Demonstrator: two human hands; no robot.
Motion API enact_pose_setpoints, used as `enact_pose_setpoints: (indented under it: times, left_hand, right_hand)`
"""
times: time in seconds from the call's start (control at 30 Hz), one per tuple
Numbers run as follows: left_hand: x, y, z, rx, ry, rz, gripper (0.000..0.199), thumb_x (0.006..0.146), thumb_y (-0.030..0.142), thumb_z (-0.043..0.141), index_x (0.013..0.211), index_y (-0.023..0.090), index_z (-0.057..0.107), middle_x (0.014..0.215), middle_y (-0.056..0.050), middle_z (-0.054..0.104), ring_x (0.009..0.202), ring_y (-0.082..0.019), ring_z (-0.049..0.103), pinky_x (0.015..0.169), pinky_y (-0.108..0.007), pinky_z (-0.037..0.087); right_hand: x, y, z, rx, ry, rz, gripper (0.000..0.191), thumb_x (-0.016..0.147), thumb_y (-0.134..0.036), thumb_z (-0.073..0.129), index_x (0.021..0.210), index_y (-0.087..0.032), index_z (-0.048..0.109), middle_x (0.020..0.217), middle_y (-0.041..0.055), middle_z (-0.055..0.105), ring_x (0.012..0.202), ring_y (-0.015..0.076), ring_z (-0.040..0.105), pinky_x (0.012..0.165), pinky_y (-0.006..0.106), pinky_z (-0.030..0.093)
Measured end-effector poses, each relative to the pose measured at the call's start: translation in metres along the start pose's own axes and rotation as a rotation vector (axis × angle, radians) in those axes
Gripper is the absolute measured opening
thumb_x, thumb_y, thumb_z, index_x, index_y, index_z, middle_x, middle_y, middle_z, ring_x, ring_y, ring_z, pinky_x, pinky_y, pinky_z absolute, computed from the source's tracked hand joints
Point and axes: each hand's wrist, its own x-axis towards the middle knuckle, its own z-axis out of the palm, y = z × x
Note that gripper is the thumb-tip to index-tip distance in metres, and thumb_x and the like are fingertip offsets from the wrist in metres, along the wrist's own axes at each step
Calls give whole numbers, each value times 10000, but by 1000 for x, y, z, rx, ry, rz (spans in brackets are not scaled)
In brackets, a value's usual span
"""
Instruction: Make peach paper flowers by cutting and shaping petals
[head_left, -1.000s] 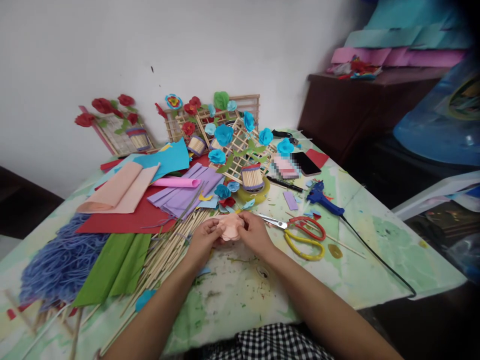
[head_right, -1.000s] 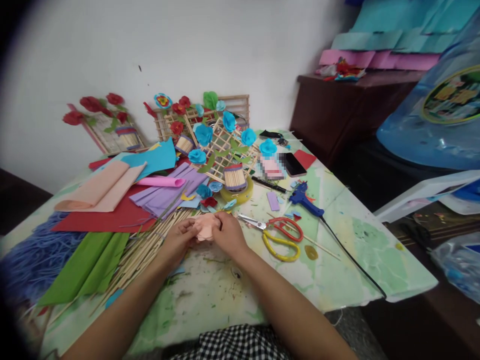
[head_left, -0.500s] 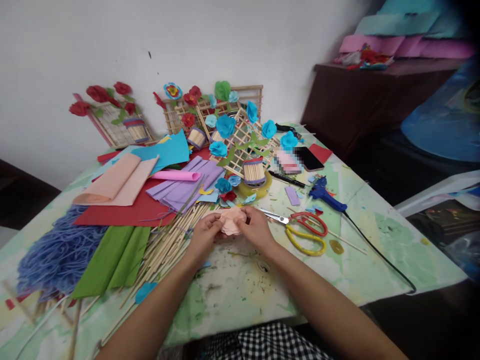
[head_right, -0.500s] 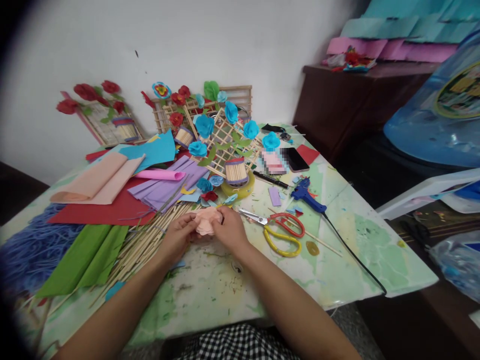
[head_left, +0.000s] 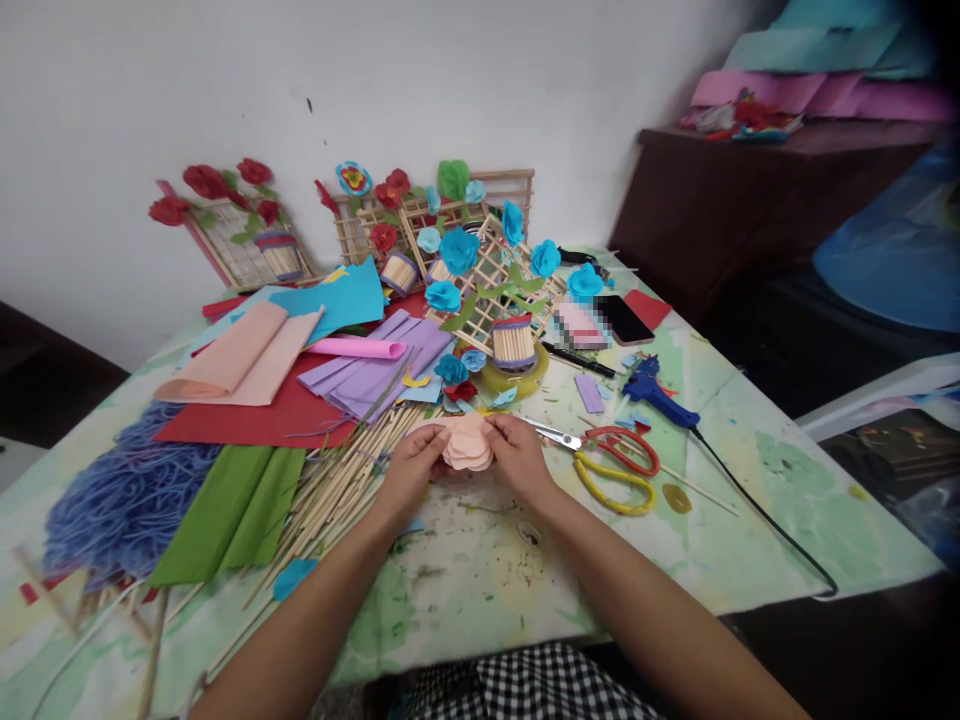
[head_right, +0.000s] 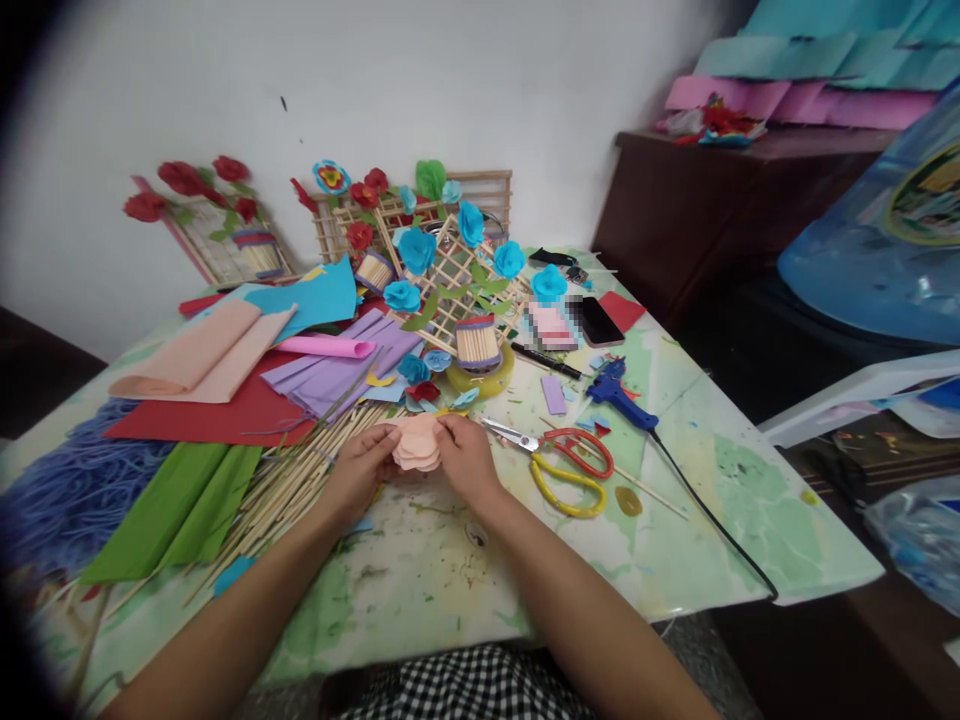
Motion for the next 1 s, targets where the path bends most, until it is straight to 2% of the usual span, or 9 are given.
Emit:
enact_pose_setpoints:
  times: [0.4, 0.6, 0.8, 1.0]
  left_hand:
    - [1, 0, -1, 51, 5, -6, 248, 622, 338, 690, 764, 144, 631, 587, 19, 583, 484, -103, 525, 483, -221, 449]
    - [0, -3, -2, -13, -53, 27, 328, 735, 456, 607, 812, 138, 626, 608, 6, 565, 539, -118, 526, 504, -231, 453]
    - [-2, 2, 1, 127, -46, 43, 305, 652, 408, 698, 785, 145, 619, 601, 17, 577, 486, -94, 492, 438, -189, 365]
    - [-2, 0, 0, 112, -25, 6, 299, 655, 431, 683, 744, 162, 589, 550, 37, 546, 448, -97, 481, 436, -204, 378]
  right_hand:
    - [0, 4, 4, -26, 24, 57, 154, 771, -270, 494, 720, -175, 604, 639, 1, 586, 588, 141, 503, 539, 231, 374]
    - [-2, 2, 3, -96, 27, 20, 176, 795, -283, 485, 719, -172, 599, 634, 0, 572, 595, 135, 490, 543, 225, 353]
    - [-3, 2, 4, -91, 19, 16, 171, 795, -281, 484, 715, -174, 591, 617, -7, 559, 582, 132, 480, 535, 225, 344]
    - [-3, 0, 4, -70, 11, 12, 193, 797, -292, 475, 672, -176, 567, 586, -12, 522, 566, 129, 455, 517, 224, 327]
